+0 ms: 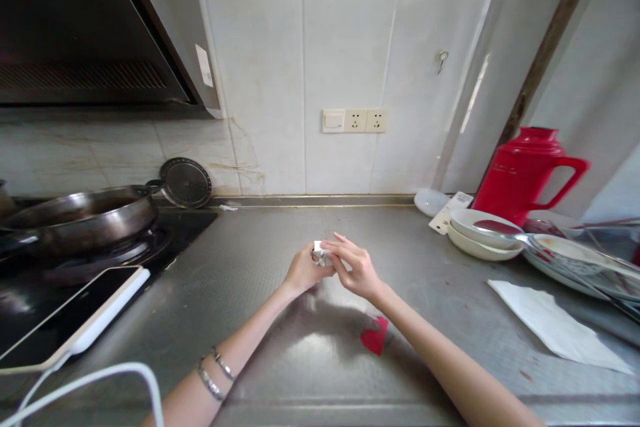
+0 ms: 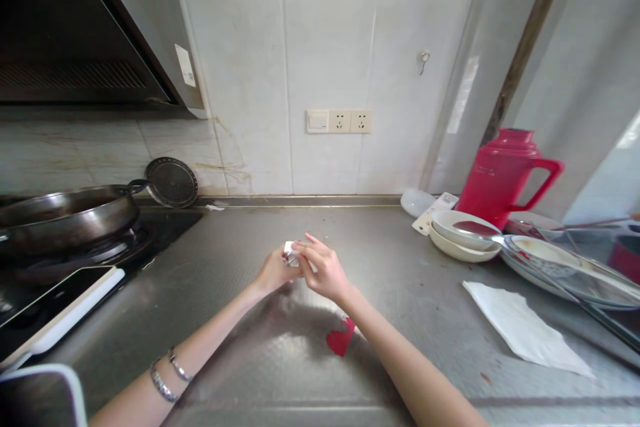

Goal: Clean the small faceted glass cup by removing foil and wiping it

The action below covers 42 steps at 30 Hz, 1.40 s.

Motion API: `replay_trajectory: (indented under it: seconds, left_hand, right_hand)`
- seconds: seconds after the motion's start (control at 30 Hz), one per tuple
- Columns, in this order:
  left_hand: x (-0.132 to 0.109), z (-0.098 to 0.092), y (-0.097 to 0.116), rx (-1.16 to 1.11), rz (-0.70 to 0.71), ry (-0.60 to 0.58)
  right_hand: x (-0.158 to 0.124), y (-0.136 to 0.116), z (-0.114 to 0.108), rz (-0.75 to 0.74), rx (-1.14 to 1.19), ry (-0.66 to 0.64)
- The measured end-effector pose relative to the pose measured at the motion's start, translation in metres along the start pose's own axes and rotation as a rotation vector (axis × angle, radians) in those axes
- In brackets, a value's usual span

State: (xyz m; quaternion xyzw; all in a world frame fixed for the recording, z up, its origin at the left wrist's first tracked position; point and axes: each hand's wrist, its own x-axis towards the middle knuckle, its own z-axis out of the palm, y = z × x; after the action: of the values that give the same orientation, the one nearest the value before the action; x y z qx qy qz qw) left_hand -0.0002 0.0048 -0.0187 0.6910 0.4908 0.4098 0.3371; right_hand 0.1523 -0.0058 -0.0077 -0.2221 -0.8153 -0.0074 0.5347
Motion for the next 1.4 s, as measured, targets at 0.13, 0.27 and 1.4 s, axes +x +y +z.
replay_trajectory:
  seconds: [0.13,0.27,1.4]
  left_hand:
    - [-0.005,0.003,0.003,0.009,0.063,-0.015]
    - [-0.006,0.003,0.007,-0.153,-0.032,-0.033]
    - [0.001,0.006,-0.009,-1.006,-0.487,-0.198]
  right_hand:
    - [0.002,0.006,-0.002,0.147,-0.008,0.04]
    - [0.005,0.018,-0.006,0.455,0.05,0.043]
    - [-0.004,0.007,0.021,-0.05,-0.263,-0.154]
